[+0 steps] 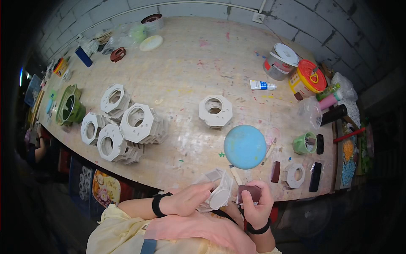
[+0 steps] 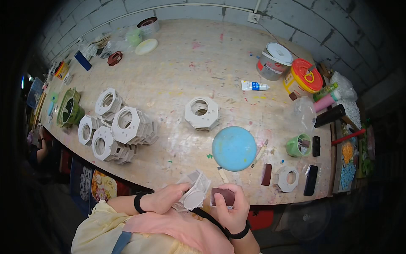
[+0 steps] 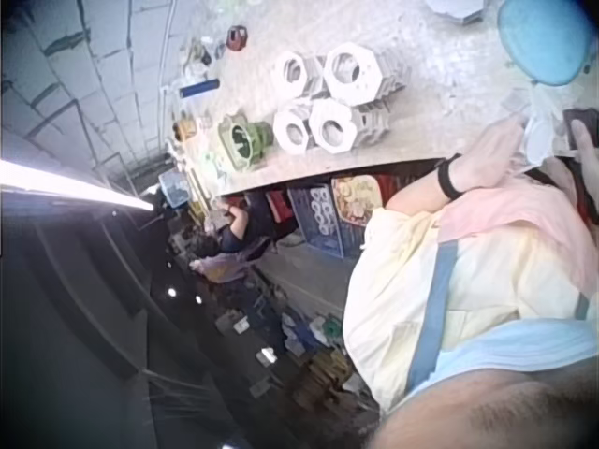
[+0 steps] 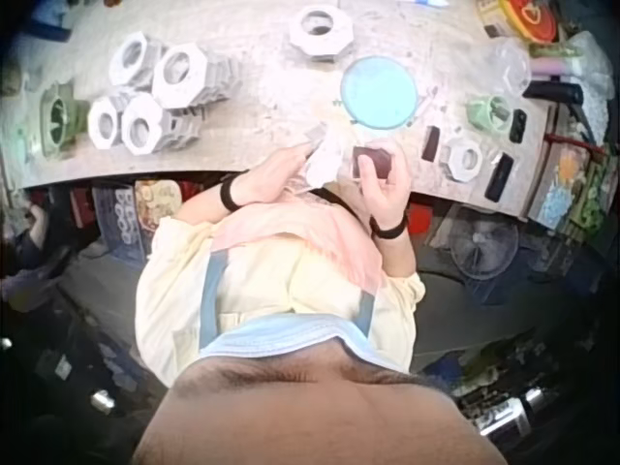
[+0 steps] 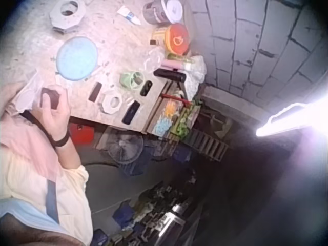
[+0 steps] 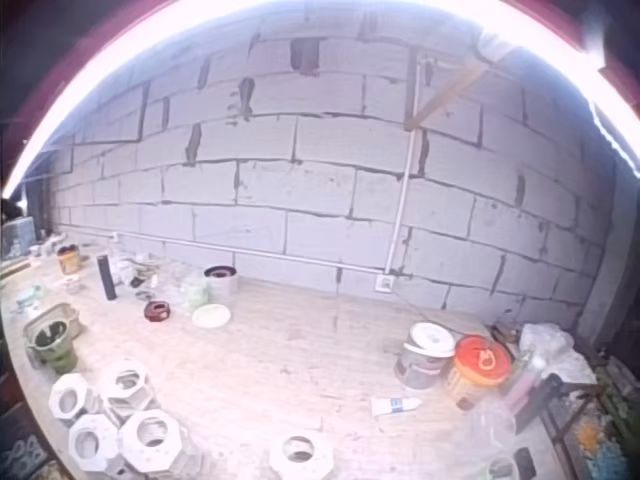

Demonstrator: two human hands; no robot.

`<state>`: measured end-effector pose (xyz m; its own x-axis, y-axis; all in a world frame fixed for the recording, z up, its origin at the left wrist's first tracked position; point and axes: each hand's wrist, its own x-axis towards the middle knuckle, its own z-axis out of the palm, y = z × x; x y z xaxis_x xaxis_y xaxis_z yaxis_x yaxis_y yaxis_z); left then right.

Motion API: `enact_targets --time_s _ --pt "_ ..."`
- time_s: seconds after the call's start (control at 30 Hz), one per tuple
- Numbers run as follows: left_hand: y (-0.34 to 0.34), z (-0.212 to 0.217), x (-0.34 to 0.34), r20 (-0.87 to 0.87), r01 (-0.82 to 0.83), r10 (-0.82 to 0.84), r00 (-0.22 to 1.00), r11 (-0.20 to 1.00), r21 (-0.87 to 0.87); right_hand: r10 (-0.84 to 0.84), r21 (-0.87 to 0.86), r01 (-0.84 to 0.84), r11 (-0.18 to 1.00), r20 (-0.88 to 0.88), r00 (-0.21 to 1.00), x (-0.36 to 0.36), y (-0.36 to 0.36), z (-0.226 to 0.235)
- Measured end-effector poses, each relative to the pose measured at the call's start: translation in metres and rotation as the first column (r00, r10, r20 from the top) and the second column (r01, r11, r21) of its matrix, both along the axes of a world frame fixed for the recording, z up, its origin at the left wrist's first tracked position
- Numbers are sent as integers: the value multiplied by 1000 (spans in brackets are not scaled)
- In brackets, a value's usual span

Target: Sand and inspect white plastic octagonal components at a workbench in a manufacturing environment.

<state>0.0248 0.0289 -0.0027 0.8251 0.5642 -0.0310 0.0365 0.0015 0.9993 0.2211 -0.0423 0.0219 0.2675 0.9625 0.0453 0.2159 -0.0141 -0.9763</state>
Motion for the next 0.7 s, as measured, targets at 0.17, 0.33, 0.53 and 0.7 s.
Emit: enact_targets --time_s 0.17,0.33,0.53,0.7 --pt "-6 -4 -2 -1 -5 5 1000 961 -278 105 95 -95 991 -104 989 -5 -7 -1" --pt "-4 -9 -6 -13 49 -76 997 760 -648 134 126 -114 986 -166 977 -7 -7 0" --pt "1 -14 -9 15 108 -151 988 633 -767 133 114 -119 986 -127 983 -6 -6 1" --pt "3 -10 -5 122 182 -135 983 689 -702 49 -1 -49 999 -116 992 -4 -7 0"
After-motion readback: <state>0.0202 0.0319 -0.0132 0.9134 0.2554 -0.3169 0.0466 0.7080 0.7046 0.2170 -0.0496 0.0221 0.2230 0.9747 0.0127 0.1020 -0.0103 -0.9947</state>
